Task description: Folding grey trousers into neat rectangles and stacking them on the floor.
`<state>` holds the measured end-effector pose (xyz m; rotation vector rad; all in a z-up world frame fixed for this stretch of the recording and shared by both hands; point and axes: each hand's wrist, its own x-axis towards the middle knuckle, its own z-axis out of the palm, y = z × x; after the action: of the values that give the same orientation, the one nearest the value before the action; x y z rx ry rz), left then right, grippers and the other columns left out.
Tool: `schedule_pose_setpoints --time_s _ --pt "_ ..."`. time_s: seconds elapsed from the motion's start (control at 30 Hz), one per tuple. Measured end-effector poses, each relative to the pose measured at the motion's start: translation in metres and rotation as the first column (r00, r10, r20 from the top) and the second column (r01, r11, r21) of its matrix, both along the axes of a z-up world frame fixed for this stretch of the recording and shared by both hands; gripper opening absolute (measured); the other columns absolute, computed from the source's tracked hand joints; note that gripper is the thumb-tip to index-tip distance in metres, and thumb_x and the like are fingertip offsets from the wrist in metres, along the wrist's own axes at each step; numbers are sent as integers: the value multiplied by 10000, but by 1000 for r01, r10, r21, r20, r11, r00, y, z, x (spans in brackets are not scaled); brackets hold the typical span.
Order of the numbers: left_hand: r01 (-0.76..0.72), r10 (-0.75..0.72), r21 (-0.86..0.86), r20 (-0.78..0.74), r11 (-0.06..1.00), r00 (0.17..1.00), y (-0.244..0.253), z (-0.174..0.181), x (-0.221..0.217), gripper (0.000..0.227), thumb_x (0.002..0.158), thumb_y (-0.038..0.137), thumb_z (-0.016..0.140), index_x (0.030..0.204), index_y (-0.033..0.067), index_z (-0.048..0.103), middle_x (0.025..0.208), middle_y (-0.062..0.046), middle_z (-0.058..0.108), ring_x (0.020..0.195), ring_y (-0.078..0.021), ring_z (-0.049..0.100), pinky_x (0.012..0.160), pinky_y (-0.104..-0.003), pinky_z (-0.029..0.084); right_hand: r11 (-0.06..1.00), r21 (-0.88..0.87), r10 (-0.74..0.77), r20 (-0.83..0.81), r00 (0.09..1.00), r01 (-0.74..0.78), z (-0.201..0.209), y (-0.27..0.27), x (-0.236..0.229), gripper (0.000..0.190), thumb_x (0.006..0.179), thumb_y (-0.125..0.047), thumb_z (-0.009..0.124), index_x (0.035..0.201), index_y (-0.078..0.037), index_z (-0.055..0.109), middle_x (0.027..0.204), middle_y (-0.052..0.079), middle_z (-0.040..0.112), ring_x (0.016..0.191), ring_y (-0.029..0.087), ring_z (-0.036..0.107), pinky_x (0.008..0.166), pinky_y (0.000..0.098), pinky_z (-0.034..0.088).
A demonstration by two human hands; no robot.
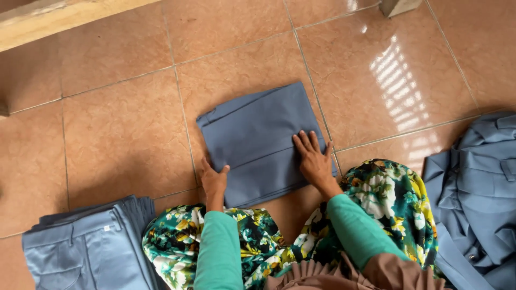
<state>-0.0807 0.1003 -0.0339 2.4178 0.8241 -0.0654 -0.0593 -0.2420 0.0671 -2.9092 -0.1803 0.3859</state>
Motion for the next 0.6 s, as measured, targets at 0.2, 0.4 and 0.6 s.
schedule_pose_setpoints --time_s 0.2,0.4,0.6 --pt "-65 5 -267 -219 961 976 -8 -6 -11 1052 822 513 790 1590 17 267 1549 -281 413 1414 -406 459 1105 -521 447 996 -69 44 -82 996 -49 7 -16 -20 888 868 -464 651 1638 -379 218 1732 93 140 1594 358 70 1136 797 107" --pt "-102 29 -309 -232 946 972 -16 -2 -12 1122 746 635 814 1573 45 338 1517 -245 464 1381 -369 501 1040 -504 498 986 -79 117 -276 954 -144 29 -12 -54 1242 717 -646 813 1656 -416 33 1736 123 -8 1587 383 -39 1127 800 39" --pt "-403 280 -799 -304 446 911 -67 207 -60 1243 798 383 867 1636 8 31 1675 -284 69 1562 -422 67 1193 -668 85 980 -67 162 -286 945 -189 50 -10 -59 1325 672 -657 839 1665 -384 5 1734 135 -4 1584 384 -35 1155 771 30"
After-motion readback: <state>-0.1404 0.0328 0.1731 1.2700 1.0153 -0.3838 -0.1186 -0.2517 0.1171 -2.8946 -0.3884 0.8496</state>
